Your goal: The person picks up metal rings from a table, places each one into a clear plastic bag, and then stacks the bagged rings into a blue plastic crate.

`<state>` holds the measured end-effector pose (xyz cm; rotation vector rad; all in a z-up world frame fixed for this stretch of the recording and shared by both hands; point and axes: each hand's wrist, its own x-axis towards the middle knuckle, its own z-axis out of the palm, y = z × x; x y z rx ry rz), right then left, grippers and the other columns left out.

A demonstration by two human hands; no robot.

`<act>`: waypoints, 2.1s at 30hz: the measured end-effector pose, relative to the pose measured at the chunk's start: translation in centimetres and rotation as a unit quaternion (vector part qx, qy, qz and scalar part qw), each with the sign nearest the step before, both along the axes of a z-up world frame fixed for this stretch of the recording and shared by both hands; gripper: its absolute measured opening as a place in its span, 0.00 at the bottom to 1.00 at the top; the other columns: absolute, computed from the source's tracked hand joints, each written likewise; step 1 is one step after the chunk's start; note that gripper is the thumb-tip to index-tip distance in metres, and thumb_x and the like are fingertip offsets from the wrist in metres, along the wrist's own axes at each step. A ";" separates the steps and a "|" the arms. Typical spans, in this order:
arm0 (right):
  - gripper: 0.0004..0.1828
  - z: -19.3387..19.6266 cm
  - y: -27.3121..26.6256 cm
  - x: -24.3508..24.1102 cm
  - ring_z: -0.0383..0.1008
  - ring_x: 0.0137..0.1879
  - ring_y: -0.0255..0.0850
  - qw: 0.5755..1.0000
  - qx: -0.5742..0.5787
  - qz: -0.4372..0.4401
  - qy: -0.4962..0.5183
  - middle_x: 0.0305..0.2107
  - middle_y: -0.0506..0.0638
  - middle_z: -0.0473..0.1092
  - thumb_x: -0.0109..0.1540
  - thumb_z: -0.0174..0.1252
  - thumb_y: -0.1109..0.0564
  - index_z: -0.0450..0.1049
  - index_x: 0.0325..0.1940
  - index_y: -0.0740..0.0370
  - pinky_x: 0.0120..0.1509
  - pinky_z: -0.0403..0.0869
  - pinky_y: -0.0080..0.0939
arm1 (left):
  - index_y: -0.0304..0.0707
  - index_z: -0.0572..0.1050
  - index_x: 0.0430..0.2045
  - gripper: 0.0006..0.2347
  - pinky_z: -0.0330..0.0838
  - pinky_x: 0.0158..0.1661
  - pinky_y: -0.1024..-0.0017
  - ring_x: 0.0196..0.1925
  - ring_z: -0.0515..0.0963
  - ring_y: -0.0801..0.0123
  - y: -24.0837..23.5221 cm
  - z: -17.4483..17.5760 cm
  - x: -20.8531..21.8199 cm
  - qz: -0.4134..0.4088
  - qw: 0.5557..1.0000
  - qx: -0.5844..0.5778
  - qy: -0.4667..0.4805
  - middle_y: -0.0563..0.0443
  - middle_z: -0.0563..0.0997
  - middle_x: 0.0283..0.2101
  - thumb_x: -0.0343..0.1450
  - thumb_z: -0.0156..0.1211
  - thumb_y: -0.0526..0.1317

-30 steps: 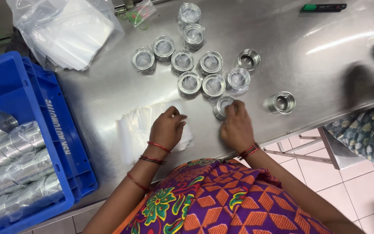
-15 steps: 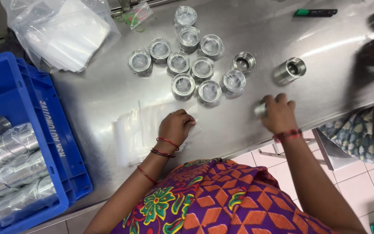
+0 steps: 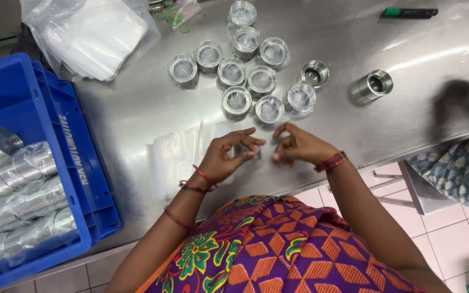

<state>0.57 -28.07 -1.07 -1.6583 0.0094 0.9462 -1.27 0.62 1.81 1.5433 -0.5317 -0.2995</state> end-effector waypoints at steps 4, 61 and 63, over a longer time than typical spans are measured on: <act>0.48 1.4 2.6 -2.1 0.64 0.66 0.48 0.965 0.097 0.114 -0.213 0.62 0.58 0.59 0.52 0.74 0.56 0.58 0.71 0.66 0.60 0.77 0.46 | 0.37 0.78 0.32 0.03 0.67 0.67 0.60 0.68 0.75 0.55 -0.7 6.0 -0.1 0.006 0.997 -0.005 -0.081 0.50 0.86 0.49 0.69 0.67 0.31; 0.43 0.1 -5.0 14.1 0.71 0.56 0.62 0.820 -0.436 -0.148 -0.340 0.52 0.65 0.64 0.47 0.77 0.45 0.67 0.60 0.58 0.61 0.72 0.53 | 0.44 0.84 0.28 0.03 0.75 0.36 0.63 0.33 0.80 0.61 -0.4 -1.5 -1.4 0.130 0.924 0.357 -0.049 0.53 0.78 0.36 0.64 0.67 0.37; 0.36 -1.9 -7.3 14.7 0.73 0.56 0.57 0.820 -0.378 -0.179 -0.390 0.50 0.62 0.67 0.52 0.76 0.48 0.70 0.59 0.59 0.62 0.73 0.51 | 0.44 0.84 0.28 0.03 0.75 0.36 0.63 0.33 0.80 0.62 -0.4 -1.6 -1.4 0.128 0.926 0.352 -0.046 0.54 0.78 0.36 0.64 0.67 0.37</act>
